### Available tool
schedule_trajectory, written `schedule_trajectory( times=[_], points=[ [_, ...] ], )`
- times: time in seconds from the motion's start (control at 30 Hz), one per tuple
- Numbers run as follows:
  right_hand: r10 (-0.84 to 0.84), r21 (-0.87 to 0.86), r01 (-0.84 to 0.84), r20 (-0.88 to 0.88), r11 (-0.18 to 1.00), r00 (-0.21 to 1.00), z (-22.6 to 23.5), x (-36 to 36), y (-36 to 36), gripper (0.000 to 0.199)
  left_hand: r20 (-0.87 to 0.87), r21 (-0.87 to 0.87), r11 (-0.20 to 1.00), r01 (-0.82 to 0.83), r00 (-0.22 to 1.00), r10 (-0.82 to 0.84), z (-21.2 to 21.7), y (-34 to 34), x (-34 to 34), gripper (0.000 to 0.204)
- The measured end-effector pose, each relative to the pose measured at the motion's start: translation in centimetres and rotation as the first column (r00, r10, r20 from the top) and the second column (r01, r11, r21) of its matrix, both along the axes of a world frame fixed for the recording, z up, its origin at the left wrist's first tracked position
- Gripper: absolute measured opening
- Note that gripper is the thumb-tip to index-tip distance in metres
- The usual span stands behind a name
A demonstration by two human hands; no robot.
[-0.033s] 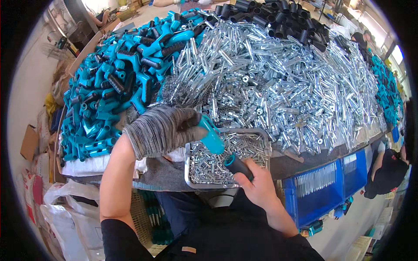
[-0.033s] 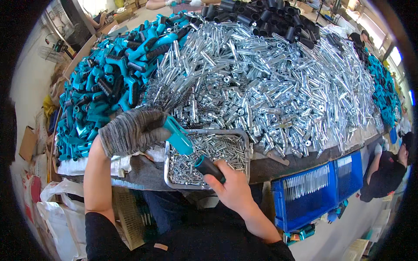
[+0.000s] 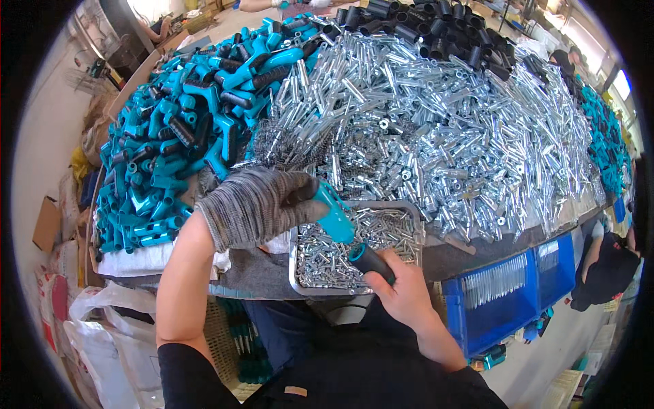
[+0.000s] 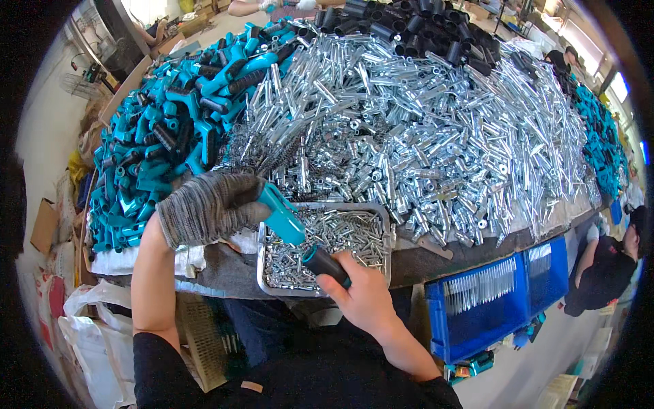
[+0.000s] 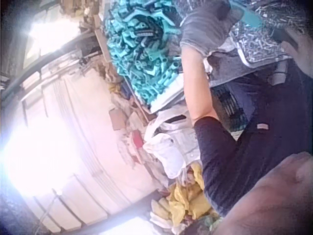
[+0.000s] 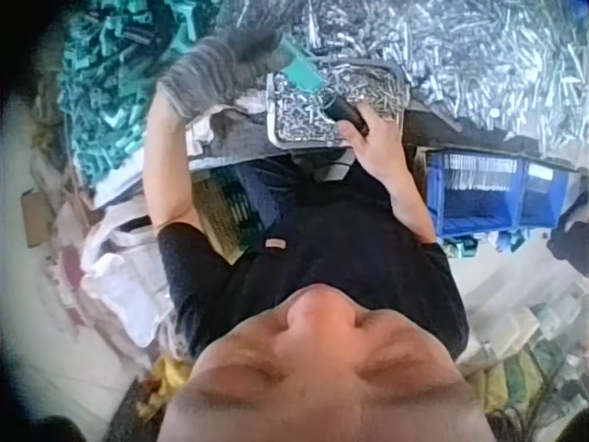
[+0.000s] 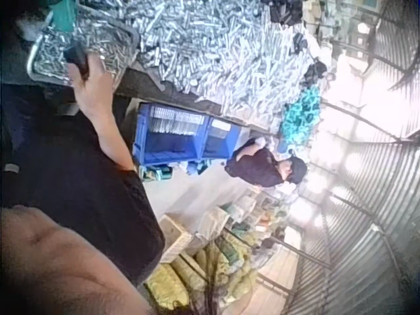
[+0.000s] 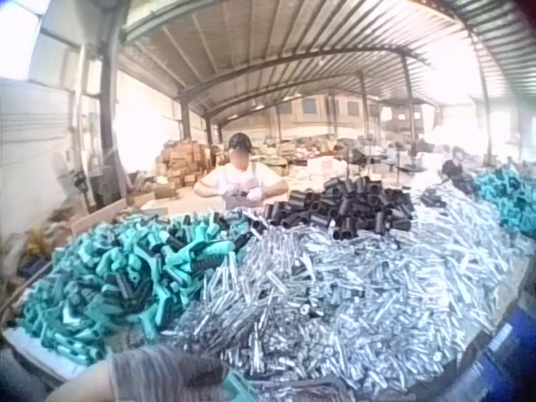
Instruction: The person assembles tools by fitting metal tubes and pins into plastic handles by hand, then places the completed assemblies into a plastic basket.
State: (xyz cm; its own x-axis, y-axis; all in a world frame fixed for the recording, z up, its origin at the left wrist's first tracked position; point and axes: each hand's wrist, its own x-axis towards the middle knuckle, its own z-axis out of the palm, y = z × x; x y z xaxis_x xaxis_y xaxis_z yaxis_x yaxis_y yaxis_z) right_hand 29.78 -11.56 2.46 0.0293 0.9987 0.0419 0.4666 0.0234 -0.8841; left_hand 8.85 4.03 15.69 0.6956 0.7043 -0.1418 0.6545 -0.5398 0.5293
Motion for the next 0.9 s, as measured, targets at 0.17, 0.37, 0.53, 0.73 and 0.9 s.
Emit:
schedule_trajectory(
  times=[0.17, 0.37, 0.53, 0.73, 0.9],
  points=[
    [-0.068, 0.022, 0.068, -0.019, 0.997, 0.998, 0.2, -0.4, 0.0, 0.041, -0.157, -0.08, 0.997, 0.004, 0.987, -0.017, -0.5, -1.0, 1.2, 0.056],
    [-0.125, 0.063, 0.126, -0.017, 0.99, 0.992, 1.2, 0.2, 0.4, 0.04, 0.047, 0.753, 0.652, -0.087, 0.996, 0.078, -4.3, -2.1, 3.3, 0.065],
    [-0.098, 0.065, 0.095, 0.044, 0.993, 0.994, 1.8, 0.9, 0.5, 0.037, -0.013, 0.511, 0.85, -0.125, 0.988, 0.153, -4.1, -2.1, 3.9, 0.066],
    [-0.078, 0.074, 0.077, 0.019, 0.994, 0.997, 1.0, 0.8, 0.4, 0.039, -0.135, 0.432, 0.898, -0.083, 0.979, 0.155, -2.5, -1.8, 4.1, 0.067],
    [-0.05, -0.323, -0.514, -0.878, 0.794, 0.476, 1.7, 0.8, -0.1, 0.055, -0.008, 0.422, 0.906, 0.017, 1.0, -0.015, -1.5, -1.4, 2.9, 0.069]
  ],
)
